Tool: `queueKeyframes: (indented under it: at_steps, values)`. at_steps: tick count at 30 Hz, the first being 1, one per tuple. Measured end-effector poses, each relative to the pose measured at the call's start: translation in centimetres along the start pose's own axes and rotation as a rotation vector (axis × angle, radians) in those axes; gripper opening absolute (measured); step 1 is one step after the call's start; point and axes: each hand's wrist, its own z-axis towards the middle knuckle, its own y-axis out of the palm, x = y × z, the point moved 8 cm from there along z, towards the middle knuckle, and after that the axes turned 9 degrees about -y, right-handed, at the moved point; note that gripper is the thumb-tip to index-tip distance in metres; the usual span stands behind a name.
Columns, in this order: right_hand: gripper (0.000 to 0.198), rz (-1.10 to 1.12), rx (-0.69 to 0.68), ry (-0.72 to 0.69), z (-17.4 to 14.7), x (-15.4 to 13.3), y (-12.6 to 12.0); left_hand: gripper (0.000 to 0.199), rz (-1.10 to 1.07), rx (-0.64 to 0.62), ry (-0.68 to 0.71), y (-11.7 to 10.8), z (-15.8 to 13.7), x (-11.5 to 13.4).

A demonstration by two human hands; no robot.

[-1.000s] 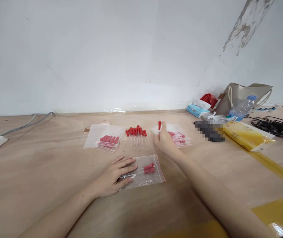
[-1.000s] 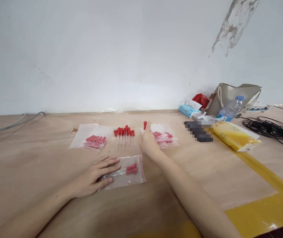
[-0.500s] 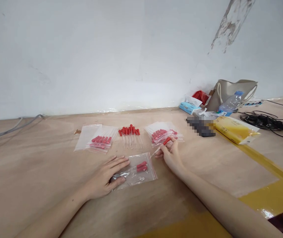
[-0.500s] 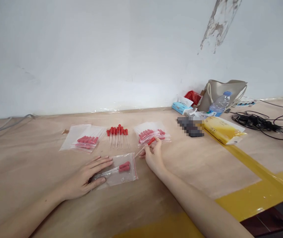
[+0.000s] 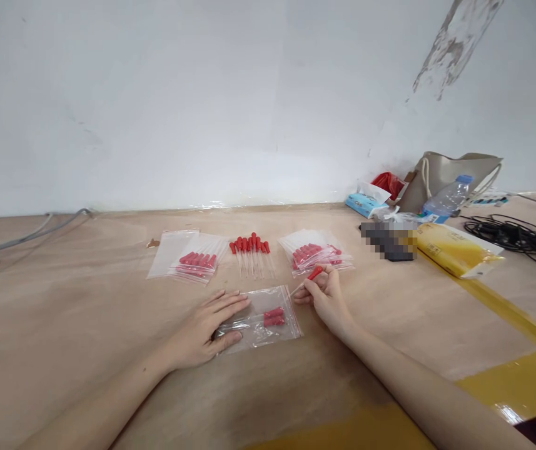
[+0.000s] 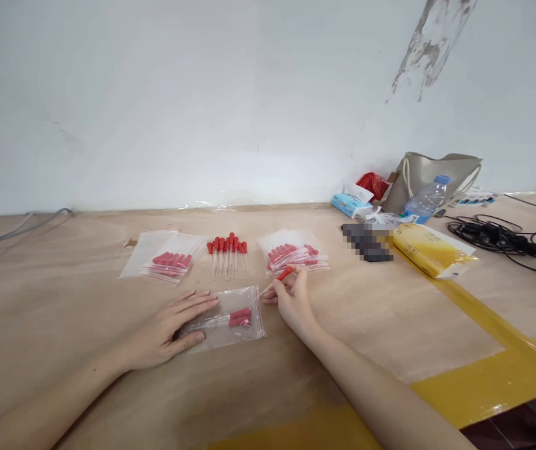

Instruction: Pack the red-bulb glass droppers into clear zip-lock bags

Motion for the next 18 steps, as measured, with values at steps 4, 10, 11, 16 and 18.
queueKeyframes:
  at_steps: [4,10,11,16,18]
  values:
    - [0.041,0.007,0.004,0.041,0.2,0.5,-0.5,0.048,-0.001,-0.016,-0.009,-0.1,0.0,0.1]
    - [0.023,-0.424,-0.278,-0.100,0.1,0.7,0.4,0.052,0.004,-0.006,-0.021,0.0,-0.1,0.0]
    - [0.020,-0.518,-0.325,-0.159,0.1,0.4,0.7,0.053,0.006,-0.003,-0.023,0.0,-0.1,0.0]
    - [0.019,-0.703,-0.390,-0.254,0.0,-0.3,1.7,0.054,0.012,-0.011,-0.027,0.2,0.0,-0.1]
    - [0.018,-0.731,-0.366,-0.253,0.1,-0.6,1.8,0.054,0.008,-0.009,-0.028,0.1,-0.1,-0.1]
